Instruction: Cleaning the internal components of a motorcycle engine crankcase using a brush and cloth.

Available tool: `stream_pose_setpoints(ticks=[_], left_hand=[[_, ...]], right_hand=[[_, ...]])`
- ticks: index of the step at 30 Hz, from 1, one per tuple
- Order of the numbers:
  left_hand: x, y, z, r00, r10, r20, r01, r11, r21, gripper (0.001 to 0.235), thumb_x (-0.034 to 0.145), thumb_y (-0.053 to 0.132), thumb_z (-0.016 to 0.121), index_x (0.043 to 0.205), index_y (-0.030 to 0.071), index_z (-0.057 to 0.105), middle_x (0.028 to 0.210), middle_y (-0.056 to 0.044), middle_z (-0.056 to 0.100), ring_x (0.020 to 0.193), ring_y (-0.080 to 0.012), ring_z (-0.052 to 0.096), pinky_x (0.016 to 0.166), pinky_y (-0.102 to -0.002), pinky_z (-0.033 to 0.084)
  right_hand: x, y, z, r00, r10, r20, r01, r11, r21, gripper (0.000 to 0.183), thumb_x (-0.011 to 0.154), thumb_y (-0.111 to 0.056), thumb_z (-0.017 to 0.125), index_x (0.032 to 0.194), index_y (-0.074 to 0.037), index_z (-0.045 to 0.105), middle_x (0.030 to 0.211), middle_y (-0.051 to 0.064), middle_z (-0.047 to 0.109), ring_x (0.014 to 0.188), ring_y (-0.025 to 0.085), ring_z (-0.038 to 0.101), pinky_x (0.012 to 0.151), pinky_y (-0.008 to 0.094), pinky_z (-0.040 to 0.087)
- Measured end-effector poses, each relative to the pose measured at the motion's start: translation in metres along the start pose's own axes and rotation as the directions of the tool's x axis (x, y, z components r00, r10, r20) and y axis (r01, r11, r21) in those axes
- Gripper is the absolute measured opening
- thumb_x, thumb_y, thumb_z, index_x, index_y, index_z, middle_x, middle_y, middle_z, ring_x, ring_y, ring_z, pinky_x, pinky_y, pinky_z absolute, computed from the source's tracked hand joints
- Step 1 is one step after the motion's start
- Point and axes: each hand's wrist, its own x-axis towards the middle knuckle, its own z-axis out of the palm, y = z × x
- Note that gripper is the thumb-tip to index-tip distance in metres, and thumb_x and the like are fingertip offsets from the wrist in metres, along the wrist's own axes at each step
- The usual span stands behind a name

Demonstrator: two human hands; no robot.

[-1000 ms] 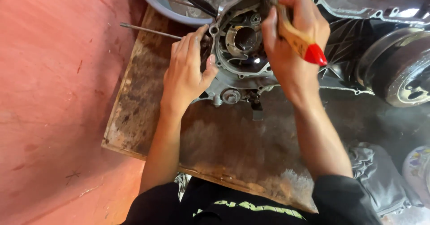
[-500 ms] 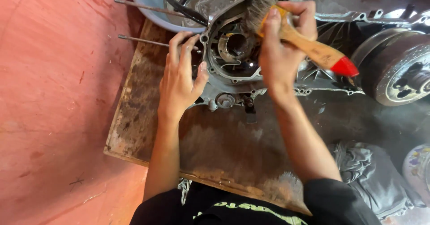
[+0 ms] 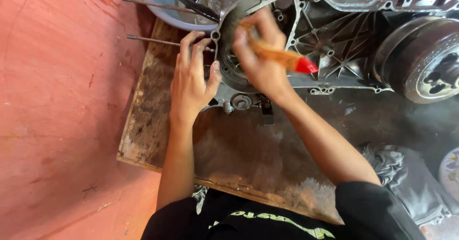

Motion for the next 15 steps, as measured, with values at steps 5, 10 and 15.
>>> stream_pose_setpoints(ticks=[5, 10, 15], left_hand=[[0.002, 0.001, 0.001, 0.998, 0.055, -0.008, -0.053, 0.992, 0.118, 0.044, 0.1, 0.022, 0.061, 0.137, -0.001, 0.054, 0.143, -0.02, 0.053, 0.127, -0.0423, 0.055, 0.108, -0.049, 0.046], [0.0, -0.011, 0.011, 0.997, 0.081, -0.013, -0.079, 0.99, 0.114, 0.041, 0.104, 0.023, 0.06, 0.135, -0.003, 0.055, 0.14, -0.023, 0.056, 0.124, -0.0422, 0.057, 0.107, -0.049, 0.047], [-0.011, -0.015, 0.01, 0.983, 0.181, -0.018, -0.18, 0.983, 0.046, 0.035, 0.114, 0.023, 0.059, 0.134, -0.005, 0.053, 0.136, -0.024, 0.057, 0.128, -0.0416, 0.059, 0.111, -0.047, 0.048]], right_hand=[[0.005, -0.033, -0.055, 0.804, 0.178, 0.568, -0.19, 0.981, -0.039, 0.017, 0.097, -0.015, 0.073, 0.105, -0.003, 0.064, 0.091, 0.009, 0.072, 0.079, 0.022, 0.071, 0.07, 0.035, 0.054], [-0.027, -0.088, -0.179, 0.856, 0.257, 0.449, -0.149, 0.953, -0.262, 0.02, 0.099, -0.014, 0.076, 0.111, -0.003, 0.064, 0.101, 0.01, 0.07, 0.087, 0.02, 0.071, 0.077, 0.034, 0.055], [-0.162, -0.063, -0.352, 0.778, 0.629, 0.002, -0.56, 0.694, -0.452, 0.022, 0.108, -0.017, 0.061, 0.123, -0.001, 0.059, 0.104, 0.006, 0.066, 0.09, 0.013, 0.067, 0.077, 0.028, 0.054]])
